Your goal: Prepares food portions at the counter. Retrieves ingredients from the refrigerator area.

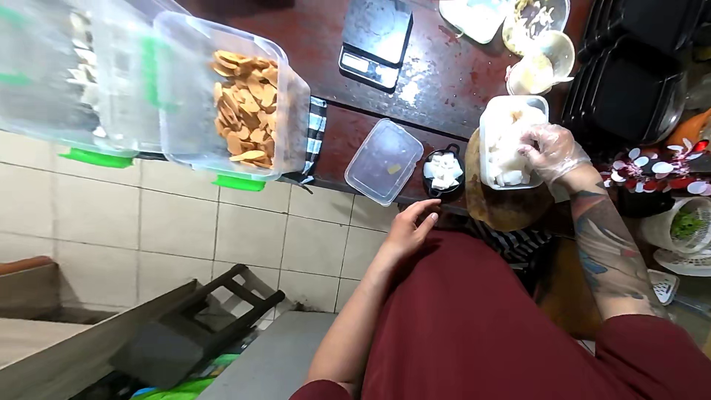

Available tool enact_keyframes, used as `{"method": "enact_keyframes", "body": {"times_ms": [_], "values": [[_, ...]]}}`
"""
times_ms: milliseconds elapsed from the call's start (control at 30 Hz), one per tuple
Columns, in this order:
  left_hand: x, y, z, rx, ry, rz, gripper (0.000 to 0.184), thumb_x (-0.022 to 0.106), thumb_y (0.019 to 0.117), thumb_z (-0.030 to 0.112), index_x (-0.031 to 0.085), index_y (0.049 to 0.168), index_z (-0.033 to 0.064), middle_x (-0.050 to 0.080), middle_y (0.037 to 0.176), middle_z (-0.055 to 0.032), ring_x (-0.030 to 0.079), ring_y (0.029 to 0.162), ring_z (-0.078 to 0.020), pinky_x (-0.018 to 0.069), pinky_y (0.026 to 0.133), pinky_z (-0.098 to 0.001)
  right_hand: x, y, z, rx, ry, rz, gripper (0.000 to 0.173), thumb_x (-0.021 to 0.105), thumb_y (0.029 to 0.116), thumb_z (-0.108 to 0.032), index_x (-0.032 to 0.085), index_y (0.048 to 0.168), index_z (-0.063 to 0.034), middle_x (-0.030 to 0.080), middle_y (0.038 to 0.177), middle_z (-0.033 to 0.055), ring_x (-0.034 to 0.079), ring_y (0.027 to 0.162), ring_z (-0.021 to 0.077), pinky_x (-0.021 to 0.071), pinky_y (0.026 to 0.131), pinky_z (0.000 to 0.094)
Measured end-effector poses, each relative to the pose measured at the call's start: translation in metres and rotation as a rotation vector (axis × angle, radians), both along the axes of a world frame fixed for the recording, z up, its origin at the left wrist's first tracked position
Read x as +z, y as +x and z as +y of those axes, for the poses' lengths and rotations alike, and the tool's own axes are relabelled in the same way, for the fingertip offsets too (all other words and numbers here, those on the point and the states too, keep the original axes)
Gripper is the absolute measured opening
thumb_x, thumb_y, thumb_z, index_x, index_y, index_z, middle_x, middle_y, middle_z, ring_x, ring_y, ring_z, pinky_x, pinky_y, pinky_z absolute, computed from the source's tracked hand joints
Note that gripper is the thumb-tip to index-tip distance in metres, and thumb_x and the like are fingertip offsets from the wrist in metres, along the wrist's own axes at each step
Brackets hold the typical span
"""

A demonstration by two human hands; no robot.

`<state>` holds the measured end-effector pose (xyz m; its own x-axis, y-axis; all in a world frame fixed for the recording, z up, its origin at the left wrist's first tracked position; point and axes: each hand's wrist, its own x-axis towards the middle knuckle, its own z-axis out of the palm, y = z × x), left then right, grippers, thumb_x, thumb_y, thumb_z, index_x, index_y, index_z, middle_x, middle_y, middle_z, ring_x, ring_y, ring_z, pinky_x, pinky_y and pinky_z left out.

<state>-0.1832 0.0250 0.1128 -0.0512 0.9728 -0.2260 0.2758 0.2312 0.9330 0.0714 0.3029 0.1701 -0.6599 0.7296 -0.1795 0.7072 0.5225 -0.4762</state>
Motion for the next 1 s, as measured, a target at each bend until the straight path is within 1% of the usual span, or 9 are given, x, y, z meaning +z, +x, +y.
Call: {"method": "enact_keyframes", "body": {"times_ms": [167,300,400,567,633,700,800,900,1000], "values": [[-0.002,-0.003,0.001,-0.018,-0.007,-0.012,0.033,0.057,0.1048,0.021,0.063,0.136,0.0135,0.070,0.125,-0.0021,0.068,0.108,-0.0104,0.0591,0.092,-0.0351,0.002,0.002,0.000,0.058,0.001,-0.019,0.022,0.070,0.0958,-0.021,0.074,0.109,-0.0037,0.072,0.112,0.0181,0.069,0.108,0.0324,0.0528,0.100,0.0509],[-0.007,-0.005,-0.001,-0.015,-0.015,-0.019,0.034,0.057,0.1050,0.024,0.063,0.137,0.0150,0.070,0.124,-0.0008,0.068,0.109,-0.0100,0.0591,0.092,-0.0345,0.030,-0.002,0.003,0.015,0.009,-0.164,0.045,0.070,0.0964,-0.037,0.066,0.136,-0.0166,0.065,0.135,0.0139,0.061,0.126,0.0323,0.0464,0.108,0.0559],[-0.008,-0.004,0.000,-0.020,-0.026,-0.024,0.034,0.057,0.1050,0.025,0.063,0.136,0.0149,0.070,0.124,-0.0005,0.068,0.109,-0.0098,0.0597,0.091,-0.0338,0.022,-0.012,0.019,-0.018,0.166,-0.180,0.037,0.055,0.1031,-0.020,0.064,0.138,-0.0147,0.065,0.135,0.0163,0.062,0.126,0.0341,0.0492,0.106,0.0544],[-0.006,0.001,0.001,-0.015,-0.032,-0.032,0.034,0.057,0.1051,0.026,0.063,0.137,0.0164,0.070,0.125,0.0005,0.068,0.110,-0.0096,0.0595,0.092,-0.0345,0.017,-0.034,0.031,-0.050,-0.102,-0.481,0.029,0.066,0.0945,-0.011,0.070,0.123,-0.0143,0.068,0.123,0.0206,0.064,0.117,0.0441,0.0503,0.093,0.0692],[-0.007,0.002,0.000,0.004,-0.041,-0.038,0.034,0.057,0.1052,0.025,0.063,0.137,0.0163,0.070,0.124,0.0000,0.068,0.110,-0.0098,0.0593,0.092,-0.0347,0.024,-0.030,0.031,-0.001,-0.087,-0.418,0.031,0.067,0.0930,-0.011,0.071,0.123,-0.0162,0.069,0.122,0.0196,0.065,0.116,0.0426,0.0504,0.093,0.0680],[-0.010,0.003,-0.002,0.044,-0.074,-0.030,0.034,0.057,0.1050,0.024,0.063,0.137,0.0158,0.070,0.124,-0.0011,0.068,0.109,-0.0104,0.0593,0.093,-0.0353,0.027,-0.027,0.030,0.092,0.040,-0.259,0.036,0.062,0.0953,-0.011,0.069,0.131,-0.0134,0.068,0.128,0.0190,0.064,0.121,0.0390,0.0494,0.100,0.0618],[-0.013,0.007,-0.004,0.177,-0.259,0.008,0.032,0.057,0.1055,0.026,0.063,0.133,0.0125,0.070,0.124,-0.0059,0.069,0.106,-0.0151,0.0581,0.094,-0.0412,0.015,-0.037,0.030,0.295,0.045,-0.185,0.040,0.060,0.1019,-0.022,0.063,0.142,-0.0184,0.058,0.147,0.0146,0.056,0.134,0.0342,0.0456,0.109,0.0560],[-0.022,0.013,0.000,0.330,-0.462,-0.069,0.035,0.055,0.1067,0.032,0.061,0.132,0.0092,0.071,0.115,-0.0097,0.072,0.093,-0.0200,0.0601,0.085,-0.0443,-0.005,-0.042,0.038,0.395,0.009,-0.094,0.038,0.070,0.0936,-0.015,0.071,0.131,-0.0182,0.058,0.145,0.0155,0.054,0.135,0.0338,0.0431,0.113,0.0529],[-0.029,0.023,0.013,0.408,-0.496,-0.208,0.039,0.049,0.1087,0.036,0.058,0.132,0.0068,0.073,0.103,-0.0109,0.073,0.079,-0.0202,0.0621,0.073,-0.0400,0.009,-0.033,0.032,0.328,0.069,0.044,0.031,0.063,0.0996,-0.017,0.072,0.129,-0.0153,0.064,0.137,0.0142,0.057,0.133,0.0294,0.0425,0.115,0.0470]]}}
